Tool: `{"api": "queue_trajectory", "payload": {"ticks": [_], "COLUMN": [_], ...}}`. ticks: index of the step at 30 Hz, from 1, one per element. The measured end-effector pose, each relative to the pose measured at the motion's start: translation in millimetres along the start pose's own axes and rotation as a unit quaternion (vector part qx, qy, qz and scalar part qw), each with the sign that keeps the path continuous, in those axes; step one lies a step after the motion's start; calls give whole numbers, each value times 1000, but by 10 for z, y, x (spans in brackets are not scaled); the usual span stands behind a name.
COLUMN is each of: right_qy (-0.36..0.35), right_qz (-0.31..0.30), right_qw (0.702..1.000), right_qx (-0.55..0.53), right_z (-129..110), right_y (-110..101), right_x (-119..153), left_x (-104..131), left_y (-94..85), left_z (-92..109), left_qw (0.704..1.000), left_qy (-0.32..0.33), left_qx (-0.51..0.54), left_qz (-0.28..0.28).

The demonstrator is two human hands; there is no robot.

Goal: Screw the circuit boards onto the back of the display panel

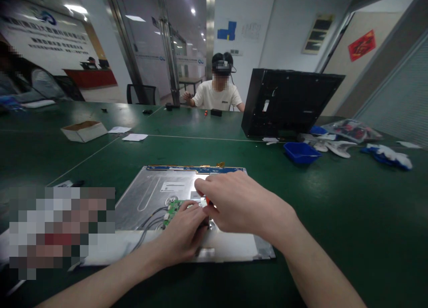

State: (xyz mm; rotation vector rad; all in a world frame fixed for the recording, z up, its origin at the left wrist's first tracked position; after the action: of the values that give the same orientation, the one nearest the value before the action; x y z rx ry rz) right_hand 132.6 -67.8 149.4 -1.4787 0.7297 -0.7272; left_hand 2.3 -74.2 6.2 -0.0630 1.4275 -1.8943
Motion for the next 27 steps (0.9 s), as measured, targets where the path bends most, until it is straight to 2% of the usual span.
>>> {"api": "queue_trajectory", "payload": {"ticks": [5, 15, 22, 27], "right_qy": [-21, 22, -12, 3], "right_qz": [-12, 7, -7, 2], "right_qw": [1000, 1000, 1000, 1000], "right_qx": [-15, 12, -15, 4], "right_z": [-18, 30, 3, 4], "right_y": [-9, 34, -9, 20], "right_x": [31, 0, 44, -5], "left_x": [-8, -7, -3, -8], "left_y": [12, -8, 7, 8], "left_z": [-7, 7, 5, 5], "left_qw": [1000, 1000, 1000, 1000], "left_qy": [3, 4, 11, 10], "left_qx": [-6, 2, -3, -9], "left_qz": [7, 5, 12, 10]}}
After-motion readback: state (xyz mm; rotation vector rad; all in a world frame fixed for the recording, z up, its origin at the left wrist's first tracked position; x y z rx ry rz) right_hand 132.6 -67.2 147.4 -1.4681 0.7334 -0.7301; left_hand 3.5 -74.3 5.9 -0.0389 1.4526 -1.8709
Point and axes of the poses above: each hand's wrist, its own x-axis away from the middle knuckle, its own y-axis out of the palm, z = x × y, the point moved 3 cm from there along -x, towards the middle knuckle, and after that the axes turned 8 degrees about y, right-handed, at the moved point
